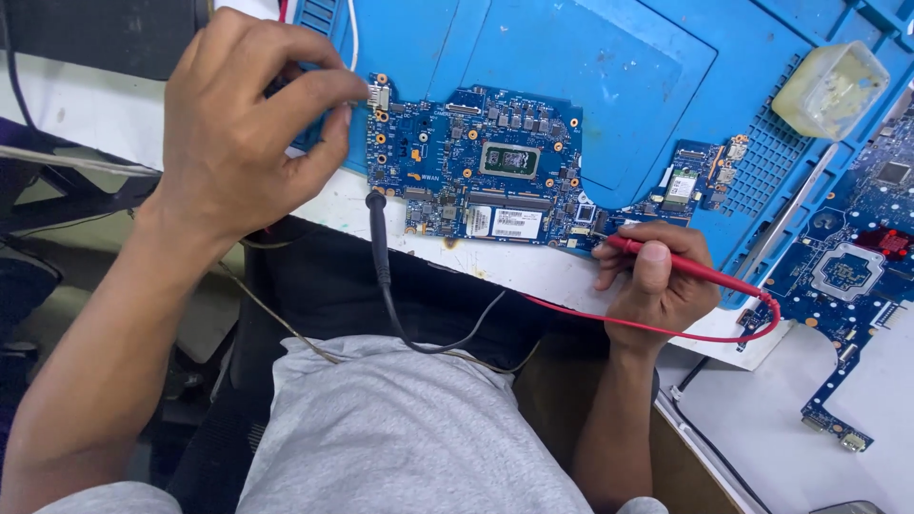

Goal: Testing various components on a laptop motherboard using a multimeter to diagnose faults.

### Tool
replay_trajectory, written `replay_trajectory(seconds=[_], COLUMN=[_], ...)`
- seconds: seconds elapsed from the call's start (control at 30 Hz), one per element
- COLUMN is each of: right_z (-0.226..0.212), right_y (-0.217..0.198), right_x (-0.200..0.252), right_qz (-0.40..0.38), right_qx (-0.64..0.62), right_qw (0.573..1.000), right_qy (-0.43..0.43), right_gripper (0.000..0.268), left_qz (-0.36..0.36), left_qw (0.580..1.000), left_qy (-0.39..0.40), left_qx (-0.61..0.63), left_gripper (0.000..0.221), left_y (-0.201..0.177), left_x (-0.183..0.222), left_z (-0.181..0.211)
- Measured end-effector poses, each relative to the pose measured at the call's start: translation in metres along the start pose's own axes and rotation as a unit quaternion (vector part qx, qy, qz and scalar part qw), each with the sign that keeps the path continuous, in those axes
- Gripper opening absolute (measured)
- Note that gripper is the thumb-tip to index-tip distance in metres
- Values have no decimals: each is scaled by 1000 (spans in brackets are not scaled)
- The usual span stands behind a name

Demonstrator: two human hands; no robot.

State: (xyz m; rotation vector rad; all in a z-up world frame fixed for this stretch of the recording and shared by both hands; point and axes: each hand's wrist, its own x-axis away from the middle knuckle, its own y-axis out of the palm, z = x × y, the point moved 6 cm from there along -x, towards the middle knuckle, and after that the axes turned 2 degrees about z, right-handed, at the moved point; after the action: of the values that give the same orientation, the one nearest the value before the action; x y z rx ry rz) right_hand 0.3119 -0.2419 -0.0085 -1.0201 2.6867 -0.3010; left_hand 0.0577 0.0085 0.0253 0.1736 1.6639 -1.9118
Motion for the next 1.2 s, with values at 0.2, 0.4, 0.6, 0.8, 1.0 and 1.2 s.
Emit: replay_trajectory(seconds=[0.2,0.4,0.6,0.8,1.0,1.2], right_z=[-10,-19,-53,-89,-108,-115], right_y=[5,6,27,71,115,149], right_x=[0,3,11,0,-3,0], right_qz=[0,12,-45,-215,-312,-365], right_qx=[-2,-21,34,88,91,177], right_qw=[999,995,988,961,918,873], right_qy=[-48,-95,-143,-149,-226,-270], right_gripper=[35,38,22,16,21,51], left_qz=[8,-18,14,40,49,53], left_qw=[992,994,1000,999,999,998], left_qy=[-23,-37,14,-17,-9,-5], left_qx=[124,105,4,-6,4,-39], left_gripper=[30,41,23,24,18,21], left_y=[-13,-22,-16,-22,-30,-26], left_x=[-1,-1,10,5,18,16], left_z=[-3,-1,2,9,2,5])
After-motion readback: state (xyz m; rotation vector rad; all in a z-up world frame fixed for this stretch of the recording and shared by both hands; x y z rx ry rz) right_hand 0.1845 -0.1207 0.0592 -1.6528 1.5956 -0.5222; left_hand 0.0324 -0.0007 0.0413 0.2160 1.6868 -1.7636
